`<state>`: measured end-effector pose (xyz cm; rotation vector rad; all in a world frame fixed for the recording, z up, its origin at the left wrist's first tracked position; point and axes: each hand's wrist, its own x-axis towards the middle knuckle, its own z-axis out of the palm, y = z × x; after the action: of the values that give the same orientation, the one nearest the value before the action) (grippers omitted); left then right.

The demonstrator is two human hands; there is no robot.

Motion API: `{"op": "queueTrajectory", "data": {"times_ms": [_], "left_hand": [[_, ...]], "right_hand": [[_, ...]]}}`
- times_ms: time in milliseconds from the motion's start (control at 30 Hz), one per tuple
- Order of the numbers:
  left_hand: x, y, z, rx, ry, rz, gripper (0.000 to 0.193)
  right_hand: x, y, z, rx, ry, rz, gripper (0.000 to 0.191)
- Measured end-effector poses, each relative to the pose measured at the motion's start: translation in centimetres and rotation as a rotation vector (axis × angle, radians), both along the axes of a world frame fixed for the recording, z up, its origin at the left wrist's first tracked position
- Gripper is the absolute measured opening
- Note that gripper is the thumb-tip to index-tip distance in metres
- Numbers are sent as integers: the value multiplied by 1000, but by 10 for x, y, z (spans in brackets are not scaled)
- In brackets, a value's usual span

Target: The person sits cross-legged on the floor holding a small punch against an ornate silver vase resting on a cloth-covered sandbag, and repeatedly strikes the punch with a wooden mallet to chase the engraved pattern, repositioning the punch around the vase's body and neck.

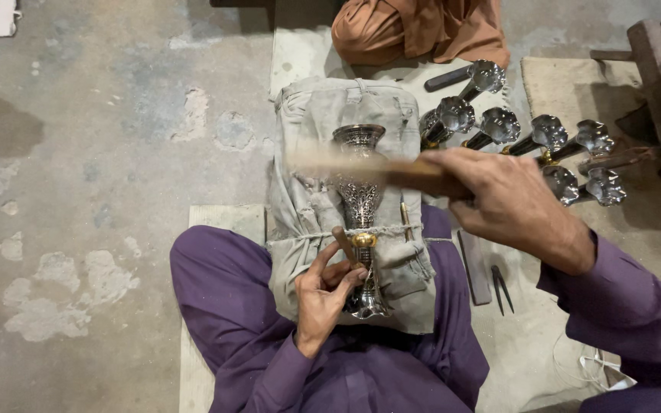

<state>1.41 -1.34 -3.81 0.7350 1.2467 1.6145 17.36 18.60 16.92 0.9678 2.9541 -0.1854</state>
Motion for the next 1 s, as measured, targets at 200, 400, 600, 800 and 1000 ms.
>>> {"op": "queueTrajectory", "data": {"times_ms": [200,400,600,800,1000], "left_hand": [[-2,1,3,5,78,-10,54],[-3,-1,6,37,81,-21,53],[-2,-1,5,31,82,-22,53],[-5,-2,6,43,127,-32,52],[-5,-1,8,72,126,-42,52]], "right_hand": [[1,-2,1,91,-222,15,51],[3,-4,5,-49,-223,-56,49],[3,-9,5,-26,-105,-75,63],[8,-4,-2,-23,-139,-102,57],[8,-7,-3,51,-167,-19,59]]}}
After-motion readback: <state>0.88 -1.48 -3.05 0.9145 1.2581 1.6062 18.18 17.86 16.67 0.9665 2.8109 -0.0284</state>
